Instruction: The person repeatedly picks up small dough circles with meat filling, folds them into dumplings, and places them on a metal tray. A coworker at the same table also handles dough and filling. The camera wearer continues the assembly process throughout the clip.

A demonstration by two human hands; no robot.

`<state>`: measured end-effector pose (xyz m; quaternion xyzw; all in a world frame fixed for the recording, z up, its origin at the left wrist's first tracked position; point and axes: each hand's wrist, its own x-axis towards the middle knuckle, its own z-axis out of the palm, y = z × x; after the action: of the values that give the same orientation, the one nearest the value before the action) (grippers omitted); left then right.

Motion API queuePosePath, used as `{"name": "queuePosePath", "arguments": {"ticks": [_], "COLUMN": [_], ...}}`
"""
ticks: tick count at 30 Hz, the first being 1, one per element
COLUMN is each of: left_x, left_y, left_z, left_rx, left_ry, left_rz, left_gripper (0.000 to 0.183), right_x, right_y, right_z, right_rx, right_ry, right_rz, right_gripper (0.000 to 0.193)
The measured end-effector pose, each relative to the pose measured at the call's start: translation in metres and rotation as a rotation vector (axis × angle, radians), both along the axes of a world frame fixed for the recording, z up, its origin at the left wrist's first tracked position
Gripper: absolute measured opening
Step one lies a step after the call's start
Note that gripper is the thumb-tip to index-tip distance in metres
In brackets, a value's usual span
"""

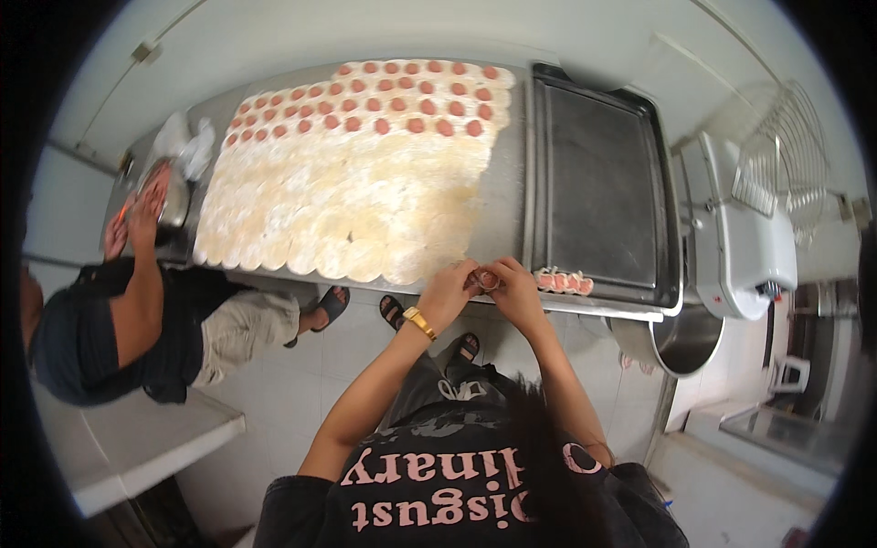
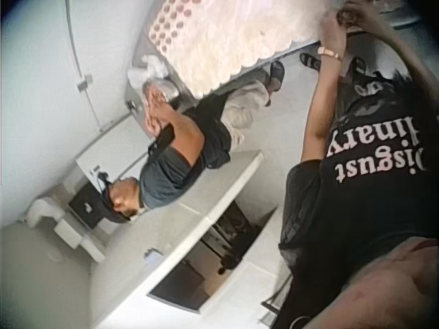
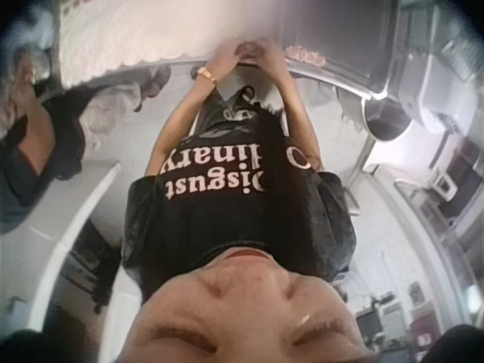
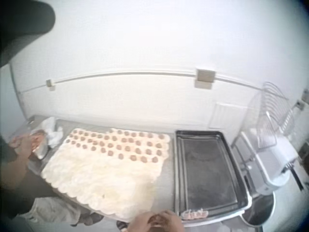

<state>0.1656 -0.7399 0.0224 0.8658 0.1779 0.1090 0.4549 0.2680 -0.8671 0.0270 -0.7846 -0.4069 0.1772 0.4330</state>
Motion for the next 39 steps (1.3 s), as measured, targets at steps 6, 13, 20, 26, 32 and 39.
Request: {"name": "queuePosePath", "arguments": {"ticks": [6, 13, 20, 26, 32, 39], "left_x": [0.017, 0.001, -0.011, -0.007, -0.006, -0.008], "left_y": [-0.011, 0.000, 0.003, 0.005, 0.012, 0.016], "left_z": [0.037, 0.028, 0.013, 0.013, 0.014, 0.016], "left_rx": [-0.187, -0.107, -0.148, -0.173, -0.128, -0.098], "left_ry": [-0.066, 0.038, 0.120, 0.092, 0.115, 0.163], "left_rz": [-0.084, -0.099, -0.131, -0.179, -0.244, -0.267], "left_gripper": [0.035, 0.032, 0.031, 0.030, 0.029, 0.028], "right_x": [0.063, 0.138, 0.138, 0.135, 0.132, 0.133], "right_y": [-0.070, -0.152, -0.155, -0.150, -0.151, -0.154], "right_z": [0.020, -0.014, -0.020, -0.011, -0.009, -0.010], "right_rx": [0.105, -0.293, -0.397, -0.439, -0.408, -0.344], "right_ry": [0.056, -0.156, -0.056, 0.002, 0.076, 0.101], "right_rz": [-0.255, -0.405, -0.282, -0.205, -0.182, -0.155], "right_gripper": [0.032, 0.033, 0.034, 0.034, 0.038, 0.041]}}
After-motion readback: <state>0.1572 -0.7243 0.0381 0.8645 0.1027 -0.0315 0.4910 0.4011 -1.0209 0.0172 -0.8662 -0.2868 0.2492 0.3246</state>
